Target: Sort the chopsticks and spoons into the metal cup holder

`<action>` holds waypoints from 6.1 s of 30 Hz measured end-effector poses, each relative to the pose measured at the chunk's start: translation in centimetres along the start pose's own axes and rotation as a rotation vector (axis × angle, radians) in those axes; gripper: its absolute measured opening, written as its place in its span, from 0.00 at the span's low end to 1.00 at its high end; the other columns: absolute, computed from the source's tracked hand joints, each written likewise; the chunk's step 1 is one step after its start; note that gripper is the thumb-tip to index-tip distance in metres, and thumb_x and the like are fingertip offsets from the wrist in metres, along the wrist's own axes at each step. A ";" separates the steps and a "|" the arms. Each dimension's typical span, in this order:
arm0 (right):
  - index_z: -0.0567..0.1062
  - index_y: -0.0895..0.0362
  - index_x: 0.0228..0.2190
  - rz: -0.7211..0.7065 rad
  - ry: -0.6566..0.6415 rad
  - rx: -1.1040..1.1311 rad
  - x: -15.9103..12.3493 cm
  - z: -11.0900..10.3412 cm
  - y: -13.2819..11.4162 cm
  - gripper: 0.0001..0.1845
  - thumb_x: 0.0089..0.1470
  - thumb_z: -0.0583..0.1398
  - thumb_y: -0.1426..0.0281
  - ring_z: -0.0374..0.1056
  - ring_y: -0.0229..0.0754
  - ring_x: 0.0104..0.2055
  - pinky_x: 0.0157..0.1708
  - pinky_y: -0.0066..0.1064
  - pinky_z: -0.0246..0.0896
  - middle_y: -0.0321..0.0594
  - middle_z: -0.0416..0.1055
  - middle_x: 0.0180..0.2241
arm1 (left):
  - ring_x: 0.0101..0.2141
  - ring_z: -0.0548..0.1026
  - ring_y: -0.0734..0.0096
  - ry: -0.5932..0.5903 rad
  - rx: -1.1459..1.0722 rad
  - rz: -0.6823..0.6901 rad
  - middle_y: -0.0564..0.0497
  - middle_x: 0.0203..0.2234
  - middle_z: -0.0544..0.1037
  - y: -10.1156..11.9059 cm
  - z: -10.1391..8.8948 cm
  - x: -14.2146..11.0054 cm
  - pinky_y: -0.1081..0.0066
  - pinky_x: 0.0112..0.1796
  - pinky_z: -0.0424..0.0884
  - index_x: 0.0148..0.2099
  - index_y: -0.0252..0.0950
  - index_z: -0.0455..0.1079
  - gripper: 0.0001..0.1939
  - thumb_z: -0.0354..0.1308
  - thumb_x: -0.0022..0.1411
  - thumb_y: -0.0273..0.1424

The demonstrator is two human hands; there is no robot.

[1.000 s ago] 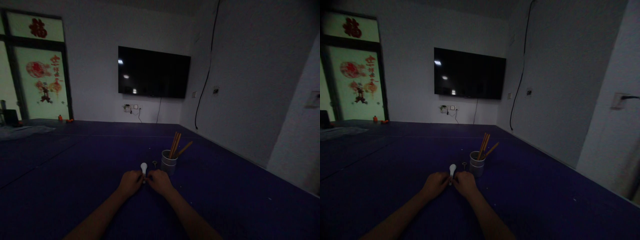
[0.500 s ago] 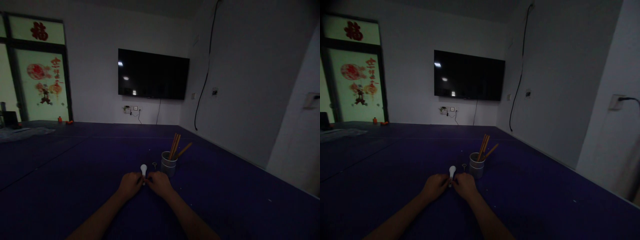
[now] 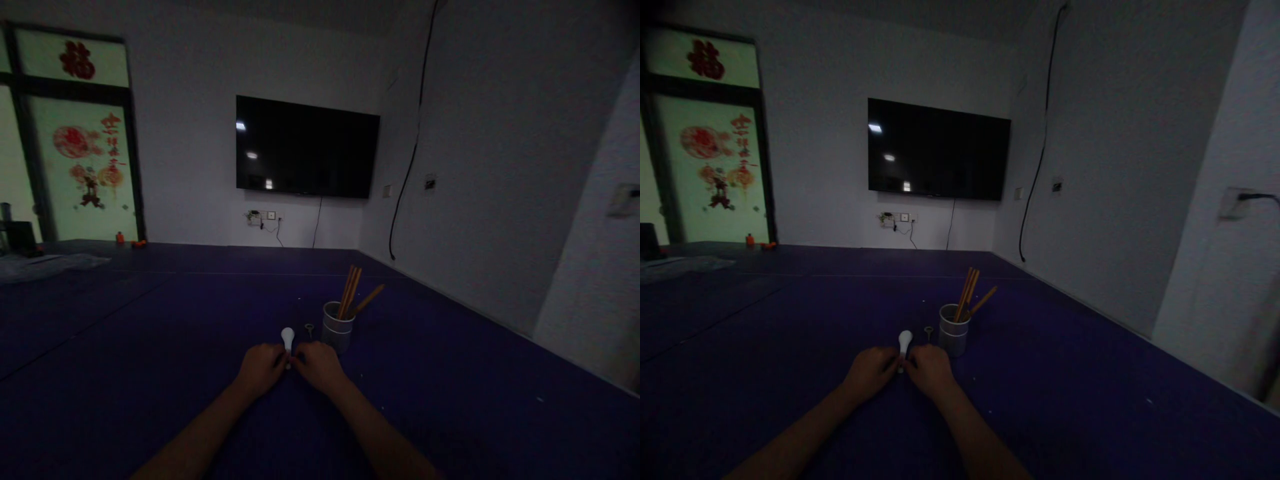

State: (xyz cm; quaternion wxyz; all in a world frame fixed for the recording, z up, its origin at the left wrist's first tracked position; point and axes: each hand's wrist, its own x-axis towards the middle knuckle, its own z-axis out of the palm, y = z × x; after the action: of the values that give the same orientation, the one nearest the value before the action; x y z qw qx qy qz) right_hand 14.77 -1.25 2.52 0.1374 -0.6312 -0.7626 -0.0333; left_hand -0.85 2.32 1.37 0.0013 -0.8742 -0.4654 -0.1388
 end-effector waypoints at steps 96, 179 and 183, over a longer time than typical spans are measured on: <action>0.75 0.51 0.37 0.041 -0.020 0.020 0.0 0.1 0.0 0.15 0.56 0.52 0.59 0.70 0.42 0.40 0.36 0.28 0.58 0.39 0.75 0.37 | 0.35 0.75 0.65 -0.009 0.008 0.039 0.47 0.32 0.77 0.2 0.1 -0.1 0.70 0.34 0.65 0.36 0.37 0.70 0.14 0.43 0.62 0.33; 0.75 0.60 0.33 0.306 1.101 0.400 -0.3 -3.6 3.0 0.26 0.58 0.46 0.54 0.70 0.44 0.34 0.37 0.33 0.61 0.48 0.75 0.33 | 0.34 0.74 0.67 0.008 0.031 -0.008 0.48 0.32 0.76 0.1 -0.1 0.0 0.72 0.33 0.64 0.36 0.38 0.69 0.16 0.40 0.64 0.35; 0.74 0.60 0.30 0.228 1.281 0.341 -0.3 -4.0 3.8 0.24 0.57 0.48 0.54 0.69 0.42 0.31 0.34 0.31 0.61 0.45 0.74 0.30 | 0.33 0.74 0.66 0.017 0.027 -0.010 0.48 0.31 0.76 0.2 0.0 0.0 0.72 0.33 0.64 0.35 0.37 0.69 0.17 0.40 0.64 0.35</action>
State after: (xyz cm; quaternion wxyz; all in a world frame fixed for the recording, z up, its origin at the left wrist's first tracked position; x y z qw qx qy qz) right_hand 19.22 -1.66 5.80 0.6633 -0.5327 -0.4536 -0.2655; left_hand -0.67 2.26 1.36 0.0162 -0.8704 -0.4717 -0.1399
